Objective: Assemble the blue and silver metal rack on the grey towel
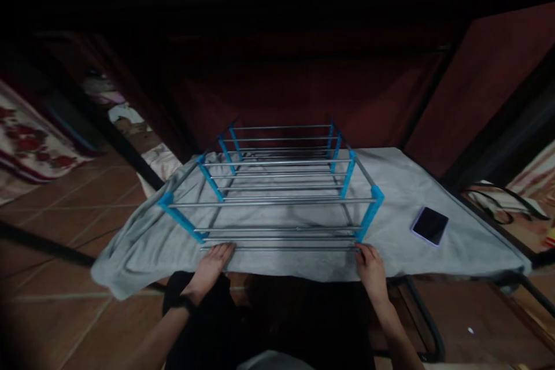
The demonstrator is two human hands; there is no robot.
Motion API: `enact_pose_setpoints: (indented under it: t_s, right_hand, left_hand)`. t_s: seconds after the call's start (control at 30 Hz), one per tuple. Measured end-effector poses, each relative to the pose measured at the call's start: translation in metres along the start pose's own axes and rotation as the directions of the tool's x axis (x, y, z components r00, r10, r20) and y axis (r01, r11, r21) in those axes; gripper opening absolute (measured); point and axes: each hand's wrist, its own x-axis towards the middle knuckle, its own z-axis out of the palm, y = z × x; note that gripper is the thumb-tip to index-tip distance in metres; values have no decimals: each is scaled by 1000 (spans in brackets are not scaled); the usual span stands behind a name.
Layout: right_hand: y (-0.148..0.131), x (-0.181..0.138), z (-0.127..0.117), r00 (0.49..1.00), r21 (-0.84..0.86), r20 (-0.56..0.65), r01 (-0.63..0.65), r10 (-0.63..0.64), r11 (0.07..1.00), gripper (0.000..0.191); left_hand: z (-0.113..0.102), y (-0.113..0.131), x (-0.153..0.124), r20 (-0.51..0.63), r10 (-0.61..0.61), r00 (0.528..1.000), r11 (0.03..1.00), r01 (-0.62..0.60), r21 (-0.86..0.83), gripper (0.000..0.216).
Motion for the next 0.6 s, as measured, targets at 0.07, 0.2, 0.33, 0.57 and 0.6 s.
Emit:
enact_pose_setpoints:
  t_s: [0.07, 0.2, 0.33, 0.57, 0.6]
  right_hand:
    - [9, 2, 1, 1000, -9, 9, 1, -1, 1000, 40]
    - [20, 4, 2, 999, 4, 48, -13, 13, 1000, 43]
    - [28, 4, -1, 996, 49, 78, -41, 37, 998, 43]
    - [39, 9, -13, 958, 135, 247, -186, 149, 973, 46]
    - [39, 10, -15, 952, 147, 261, -205, 162, 968, 46]
  left_hand:
    - [1, 1, 0, 10, 5, 1000, 1000, -5, 13, 60]
    - [2, 1, -1, -4, 30, 1000, 999, -30, 14, 58]
    - [4, 3, -3, -36, 25, 999, 1000, -24, 15, 59]
    - [7, 5, -3, -32, 28, 999, 998, -26, 50, 54]
    - [8, 4, -3, -32, 30, 999, 998, -28, 57, 54]
